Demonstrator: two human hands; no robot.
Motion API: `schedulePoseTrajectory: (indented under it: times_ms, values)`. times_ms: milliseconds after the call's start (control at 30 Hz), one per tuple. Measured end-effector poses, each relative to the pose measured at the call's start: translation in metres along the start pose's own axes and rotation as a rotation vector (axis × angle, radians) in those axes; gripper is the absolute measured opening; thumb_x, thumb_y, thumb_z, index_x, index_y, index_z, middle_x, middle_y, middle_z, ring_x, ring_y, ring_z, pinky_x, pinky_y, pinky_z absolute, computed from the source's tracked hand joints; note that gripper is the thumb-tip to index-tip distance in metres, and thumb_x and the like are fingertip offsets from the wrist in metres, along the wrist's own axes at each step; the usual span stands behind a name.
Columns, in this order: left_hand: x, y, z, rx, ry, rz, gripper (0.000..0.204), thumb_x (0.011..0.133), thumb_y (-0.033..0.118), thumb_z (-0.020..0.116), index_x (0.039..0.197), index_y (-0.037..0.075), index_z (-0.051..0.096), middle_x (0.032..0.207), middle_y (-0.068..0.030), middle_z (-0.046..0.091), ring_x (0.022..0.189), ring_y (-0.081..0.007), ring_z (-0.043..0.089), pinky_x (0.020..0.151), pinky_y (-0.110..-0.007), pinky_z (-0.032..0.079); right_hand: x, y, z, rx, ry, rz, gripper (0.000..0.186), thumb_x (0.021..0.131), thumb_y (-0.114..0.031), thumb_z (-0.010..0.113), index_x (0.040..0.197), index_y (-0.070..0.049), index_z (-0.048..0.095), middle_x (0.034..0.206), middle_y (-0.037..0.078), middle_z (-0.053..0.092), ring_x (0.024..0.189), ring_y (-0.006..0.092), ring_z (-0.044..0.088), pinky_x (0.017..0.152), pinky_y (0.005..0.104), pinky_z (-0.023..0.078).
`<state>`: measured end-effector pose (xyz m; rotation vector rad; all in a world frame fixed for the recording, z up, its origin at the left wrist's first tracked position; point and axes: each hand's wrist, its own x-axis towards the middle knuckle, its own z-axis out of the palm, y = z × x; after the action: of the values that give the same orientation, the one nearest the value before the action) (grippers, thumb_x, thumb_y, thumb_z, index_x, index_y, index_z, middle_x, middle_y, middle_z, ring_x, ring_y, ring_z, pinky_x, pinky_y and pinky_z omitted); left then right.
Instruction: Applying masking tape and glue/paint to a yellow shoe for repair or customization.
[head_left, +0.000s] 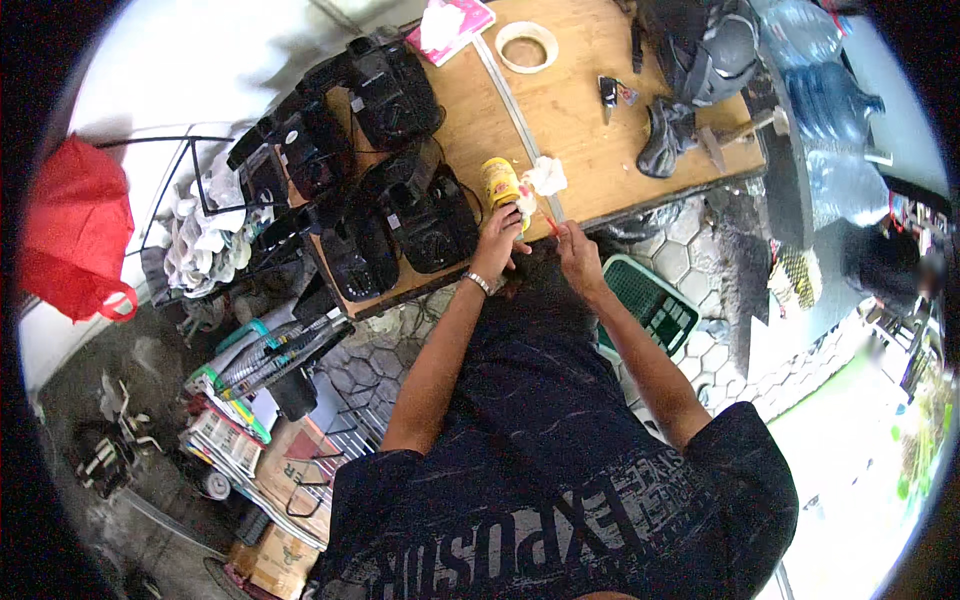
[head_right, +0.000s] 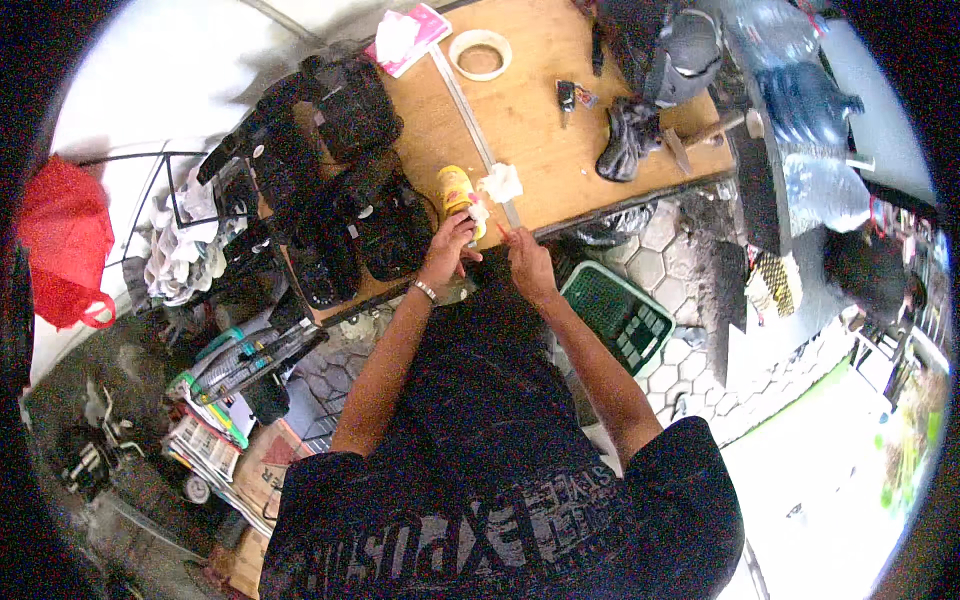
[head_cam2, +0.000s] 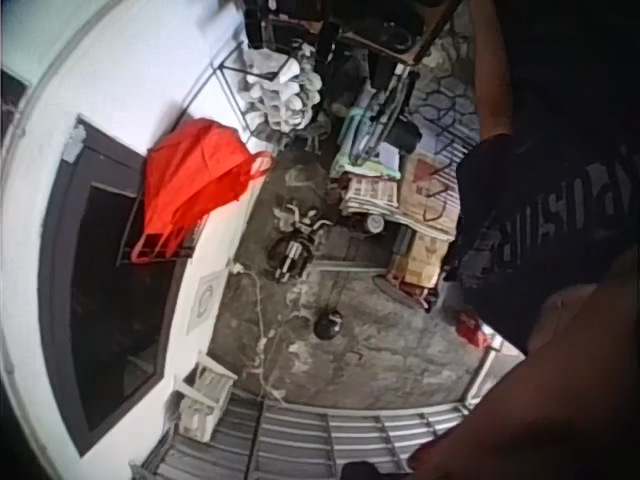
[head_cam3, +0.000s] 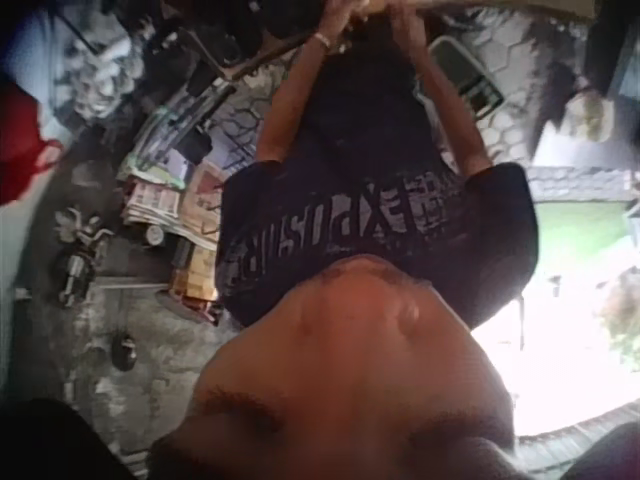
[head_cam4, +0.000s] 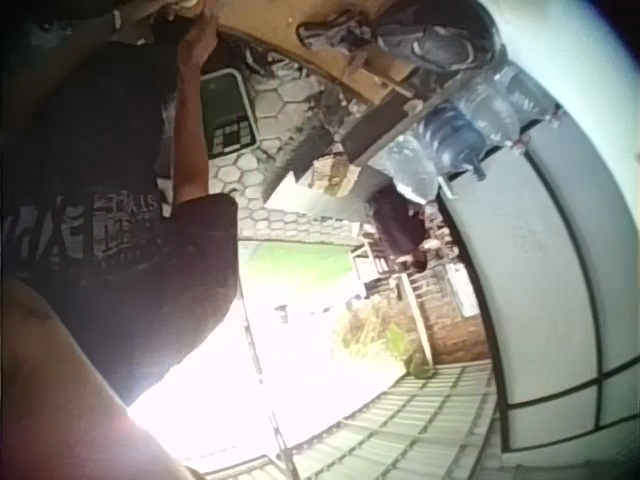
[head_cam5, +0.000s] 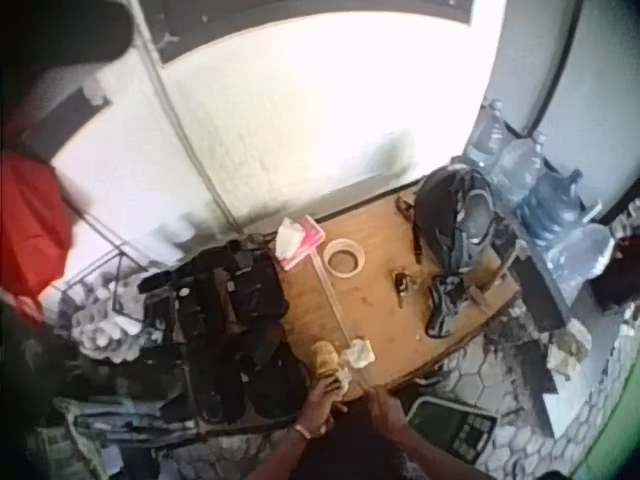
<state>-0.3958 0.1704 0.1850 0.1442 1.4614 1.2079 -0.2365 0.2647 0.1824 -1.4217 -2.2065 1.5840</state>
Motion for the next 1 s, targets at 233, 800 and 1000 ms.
schedulePoseTrajectory:
  times_ms: [233, 800, 1000]
  values:
    - [-0.005, 0.014, -0.002, 0.096, -0.044, -0.078, 0.049, 0.094, 0.019, 0.049, 0.14, 0.007, 0.039, 0.135, -0.0124, 0.052, 0.072, -0.0165, 0.068, 0.04, -0.02, 0.044, -0.033, 0.041, 0.043, 0.154, 0.23, 0.064, 0.021, 0.101, -0.028, 0.038, 0.104, -0.011, 0.05, 0.076, 0.026, 0.063, 0.072, 0.0477, 0.061, 0.061, 0.0573, 0.047]
    - [-0.035, -0.006, -0.021, 0.117, 0.126, 0.2, 0.032, 0.095, 0.021, 0.053, 0.123, 0.006, 0.055, 0.114, -0.0092, 0.064, 0.067, -0.0146, 0.068, 0.035, -0.021, 0.039, -0.05, -0.023, 0.005, -0.38, 0.203, -0.362, 0.016, 0.097, -0.025, 0.049, 0.1, -0.01, 0.051, 0.091, 0.012, 0.062, 0.075, 0.0334, 0.065, 0.056, 0.0431, 0.053]
    - [-0.064, -0.049, -0.051, -0.03, 0.214, 0.321, 0.023, 0.096, 0.014, 0.051, 0.116, 0.004, 0.056, 0.103, -0.0093, 0.061, 0.064, -0.0133, 0.062, 0.053, -0.025, 0.052, -0.03, -0.068, -0.014, -0.892, 0.063, -0.492, 0.014, 0.094, -0.023, 0.053, 0.098, -0.011, 0.049, 0.086, 0.01, 0.055, 0.071, 0.0299, 0.066, 0.054, 0.0412, 0.053]
